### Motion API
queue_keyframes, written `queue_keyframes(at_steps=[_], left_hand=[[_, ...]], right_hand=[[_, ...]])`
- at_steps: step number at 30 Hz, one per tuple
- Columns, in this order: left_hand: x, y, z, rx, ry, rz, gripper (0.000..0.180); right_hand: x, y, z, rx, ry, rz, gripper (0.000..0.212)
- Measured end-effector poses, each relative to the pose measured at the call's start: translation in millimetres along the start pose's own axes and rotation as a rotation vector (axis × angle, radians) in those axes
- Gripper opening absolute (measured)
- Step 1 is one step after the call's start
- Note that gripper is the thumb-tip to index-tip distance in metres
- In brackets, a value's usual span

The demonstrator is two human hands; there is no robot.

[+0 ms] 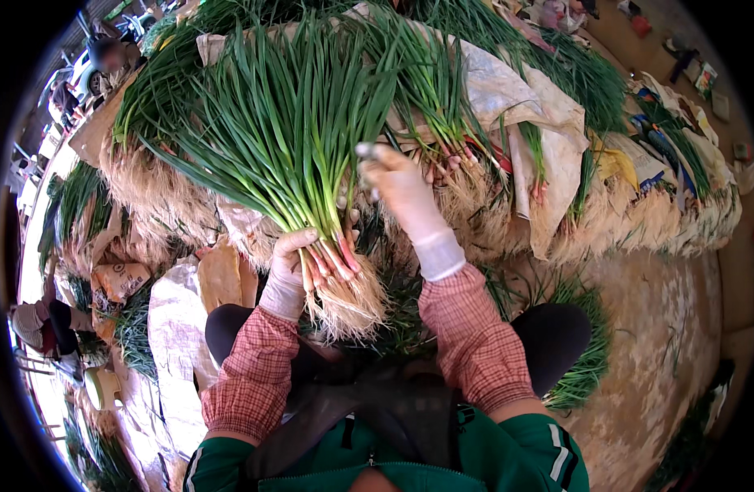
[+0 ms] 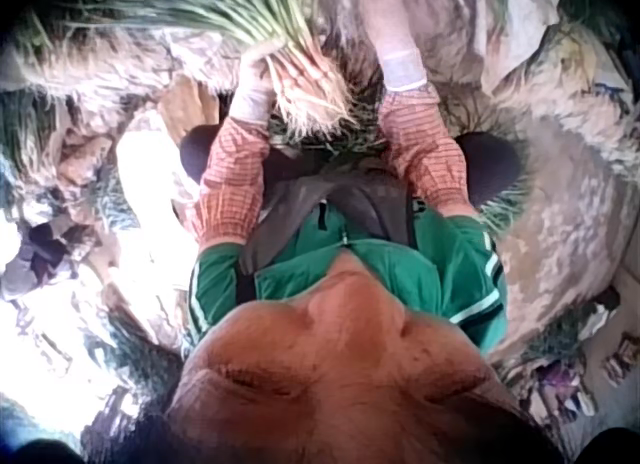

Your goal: The person sorts through green onions by hand, peeling away outer layers and placing them into piles.

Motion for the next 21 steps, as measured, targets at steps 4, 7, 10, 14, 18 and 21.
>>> queue_keyframes(at_steps=[4, 7, 10, 14, 18, 21], left_hand=[[0, 24, 1, 0.02, 0.056, -0.009, 0.061], [7, -8, -1, -0.105, -0.047, 0.092, 0.059], [9, -12, -1, -0.121, -0.046, 0.192, 0.06], [16, -10, 9, -0.131, -0.094, 0.106, 0.076], [7, -23, 0, -0.135, -0.035, 0.143, 0.086], [15, -18, -4, -0.222, -0.048, 0.221, 0.072]], right_hand=[[15, -21, 11, -0.142, -0.115, -0.219, 0.013], [26, 3, 13, -0.045, -0.195, -0.729, 0.013], [64, 40, 1, 0.167, -0.207, -1.06, 0.015], [62, 24, 31, -0.407, -0.091, 0.864, 0.016], [27, 95, -7, 0.248, 0.027, 0.737, 0.028], [-7, 93, -37, 0.312, 0.319, 1.283, 0.021]])
Point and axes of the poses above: each hand's wrist, its own z-axis away from the middle knuckle, its own y-axis out of the back of the hand, x = y × z, the point moved 7 cm from there along -z, towards the middle knuckle, and after that the axes turned 8 degrees about x, right-handed, at the moved point
